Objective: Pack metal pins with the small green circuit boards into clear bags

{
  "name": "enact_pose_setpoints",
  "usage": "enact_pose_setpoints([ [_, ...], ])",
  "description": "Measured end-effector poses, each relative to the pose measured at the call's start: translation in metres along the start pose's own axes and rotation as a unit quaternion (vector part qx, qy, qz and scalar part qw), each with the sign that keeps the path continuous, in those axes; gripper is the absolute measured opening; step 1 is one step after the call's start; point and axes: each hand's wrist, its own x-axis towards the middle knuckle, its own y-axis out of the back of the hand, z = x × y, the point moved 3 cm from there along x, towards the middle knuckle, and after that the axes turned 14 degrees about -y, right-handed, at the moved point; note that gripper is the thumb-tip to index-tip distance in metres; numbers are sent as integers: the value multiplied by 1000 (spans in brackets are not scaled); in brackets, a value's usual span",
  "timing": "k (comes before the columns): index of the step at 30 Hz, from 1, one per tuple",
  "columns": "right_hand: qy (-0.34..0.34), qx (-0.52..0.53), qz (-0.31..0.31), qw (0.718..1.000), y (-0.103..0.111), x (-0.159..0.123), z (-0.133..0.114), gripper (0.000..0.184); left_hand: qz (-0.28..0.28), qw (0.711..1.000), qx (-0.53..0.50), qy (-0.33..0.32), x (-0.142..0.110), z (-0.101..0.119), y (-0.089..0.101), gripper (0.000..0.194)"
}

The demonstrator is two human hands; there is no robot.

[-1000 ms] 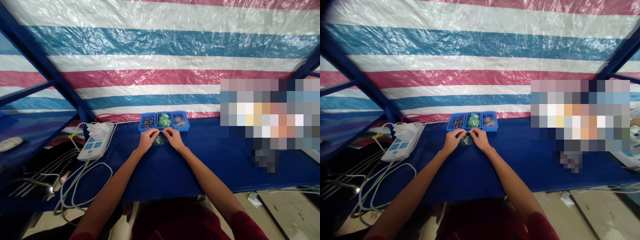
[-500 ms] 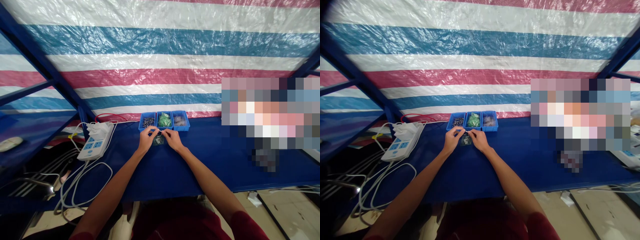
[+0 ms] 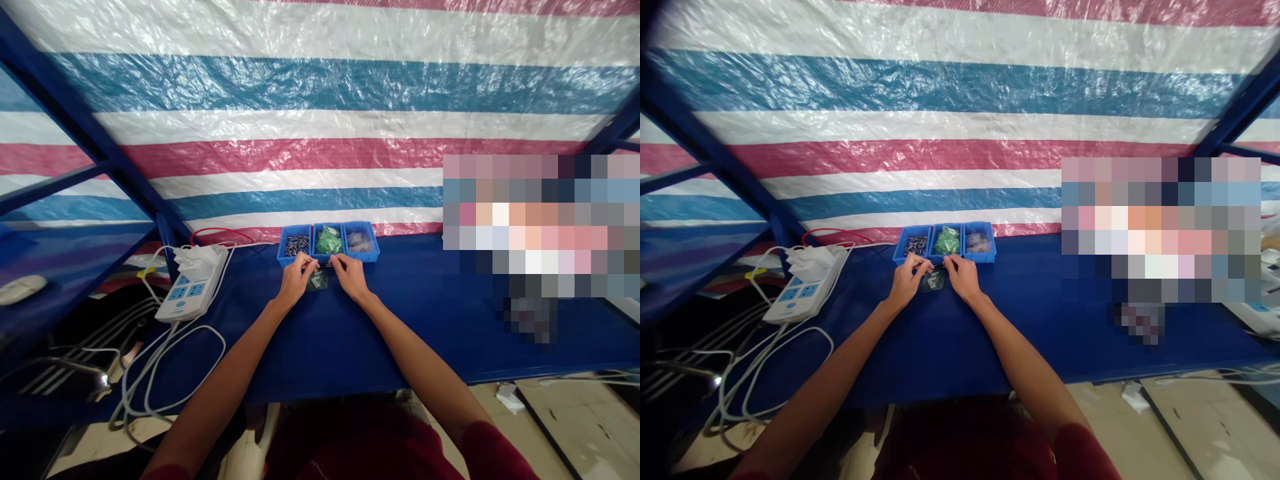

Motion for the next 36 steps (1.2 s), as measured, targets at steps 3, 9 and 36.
enact_pose_setpoints([
  [3, 1, 0, 2, 1000, 0, 0, 1, 41, -19, 998, 56, -26, 1, -1, 0, 26],
  [9, 0, 6, 7, 1000, 0, 0, 2, 39, -20, 992, 78, -99, 0, -1, 0, 34],
  [36, 56, 28, -48, 997, -8, 0, 4, 34, -28, 985, 128, -114, 3, 4, 4, 30],
])
